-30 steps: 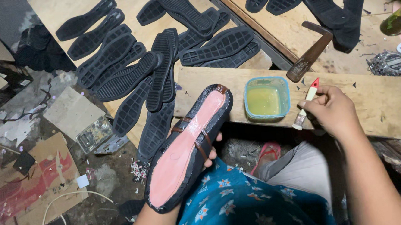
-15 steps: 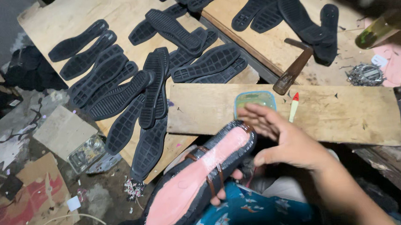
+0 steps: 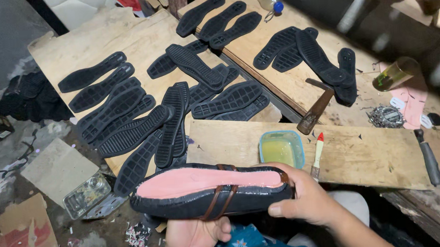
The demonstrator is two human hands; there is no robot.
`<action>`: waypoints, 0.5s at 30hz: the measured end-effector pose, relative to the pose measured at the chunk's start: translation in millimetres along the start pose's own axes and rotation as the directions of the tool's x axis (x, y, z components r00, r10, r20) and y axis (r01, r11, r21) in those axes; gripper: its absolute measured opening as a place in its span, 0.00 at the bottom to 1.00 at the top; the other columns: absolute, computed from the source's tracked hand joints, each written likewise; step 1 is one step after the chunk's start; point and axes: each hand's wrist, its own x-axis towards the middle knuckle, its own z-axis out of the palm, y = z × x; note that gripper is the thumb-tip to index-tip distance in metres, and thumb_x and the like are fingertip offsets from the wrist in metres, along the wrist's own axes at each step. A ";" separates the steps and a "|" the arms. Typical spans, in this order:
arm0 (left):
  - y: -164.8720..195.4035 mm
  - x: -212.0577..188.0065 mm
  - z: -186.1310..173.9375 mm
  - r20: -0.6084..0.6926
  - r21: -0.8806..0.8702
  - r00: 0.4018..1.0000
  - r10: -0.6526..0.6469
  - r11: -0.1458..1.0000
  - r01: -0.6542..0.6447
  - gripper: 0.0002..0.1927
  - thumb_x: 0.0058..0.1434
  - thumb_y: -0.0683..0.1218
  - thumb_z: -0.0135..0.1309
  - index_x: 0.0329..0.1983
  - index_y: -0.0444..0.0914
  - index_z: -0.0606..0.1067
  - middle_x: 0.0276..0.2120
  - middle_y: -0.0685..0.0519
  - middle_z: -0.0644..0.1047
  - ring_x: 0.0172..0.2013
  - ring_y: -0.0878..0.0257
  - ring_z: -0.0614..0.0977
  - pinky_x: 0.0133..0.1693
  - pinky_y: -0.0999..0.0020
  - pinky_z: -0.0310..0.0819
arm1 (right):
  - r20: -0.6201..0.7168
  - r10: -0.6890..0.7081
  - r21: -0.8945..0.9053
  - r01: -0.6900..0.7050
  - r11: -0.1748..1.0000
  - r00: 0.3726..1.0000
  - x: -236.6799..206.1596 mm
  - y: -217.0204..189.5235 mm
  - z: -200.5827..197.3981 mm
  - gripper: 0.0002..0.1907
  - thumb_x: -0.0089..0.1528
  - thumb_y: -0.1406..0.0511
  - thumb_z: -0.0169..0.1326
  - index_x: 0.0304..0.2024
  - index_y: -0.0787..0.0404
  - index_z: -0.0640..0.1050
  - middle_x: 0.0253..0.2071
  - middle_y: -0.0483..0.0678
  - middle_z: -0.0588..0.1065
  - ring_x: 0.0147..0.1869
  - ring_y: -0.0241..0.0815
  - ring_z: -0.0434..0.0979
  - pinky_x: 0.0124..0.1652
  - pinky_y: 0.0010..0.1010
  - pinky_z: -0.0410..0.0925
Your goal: The person holds a black shoe upper in one hand and uses a brush to apply yellowish glue from a small container onto the sole edge of the shoe. They rotate the shoe to coat different sections of the sole perimeter, dipping the brush back into the glue container as needed.
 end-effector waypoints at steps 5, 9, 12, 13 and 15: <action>15.6 13.7 -10.5 -0.159 0.464 0.986 0.046 0.885 0.034 0.33 0.66 0.62 0.37 0.58 0.31 0.70 0.47 0.34 0.81 0.24 0.50 0.84 0.22 0.63 0.79 | -0.124 -0.036 0.423 0.086 0.902 0.992 31.6 -20.4 20.6 0.38 0.52 0.58 0.65 0.60 0.76 0.73 0.55 0.59 0.79 0.57 0.48 0.79 0.60 0.39 0.69; 11.3 23.6 -46.4 -0.263 0.939 0.940 0.217 0.280 0.198 0.21 0.67 0.54 0.51 0.54 0.34 0.73 0.37 0.37 0.82 0.23 0.55 0.82 0.26 0.64 0.74 | -0.323 -0.223 0.119 0.273 0.955 0.920 79.0 -60.5 -7.1 0.31 0.59 0.62 0.60 0.61 0.74 0.74 0.51 0.55 0.78 0.50 0.45 0.76 0.51 0.35 0.67; 1.7 35.2 -82.3 -0.199 0.943 0.945 0.258 -0.211 0.257 0.19 0.67 0.55 0.55 0.49 0.35 0.77 0.33 0.39 0.82 0.27 0.55 0.82 0.31 0.61 0.74 | -0.339 -0.555 -0.396 0.421 0.816 0.759 141.7 -98.8 -31.4 0.29 0.62 0.61 0.61 0.62 0.71 0.73 0.51 0.47 0.77 0.51 0.38 0.75 0.53 0.29 0.70; 1.4 42.4 -93.2 -0.177 0.911 0.952 0.248 -0.324 0.254 0.19 0.67 0.55 0.55 0.49 0.35 0.77 0.33 0.39 0.82 0.27 0.54 0.82 0.31 0.61 0.74 | -0.266 -0.710 -0.673 0.402 0.621 0.651 167.1 -114.7 -39.9 0.31 0.64 0.60 0.65 0.62 0.72 0.72 0.52 0.49 0.78 0.53 0.40 0.77 0.55 0.30 0.71; 1.8 56.1 -110.5 -0.144 0.868 0.962 0.230 -0.437 0.234 0.19 0.67 0.55 0.54 0.48 0.35 0.77 0.33 0.39 0.82 0.27 0.54 0.82 0.31 0.61 0.74 | -0.013 -0.860 -0.921 0.329 0.209 0.509 214.7 -143.1 -55.1 0.31 0.65 0.59 0.68 0.60 0.72 0.72 0.49 0.55 0.78 0.51 0.47 0.80 0.54 0.36 0.72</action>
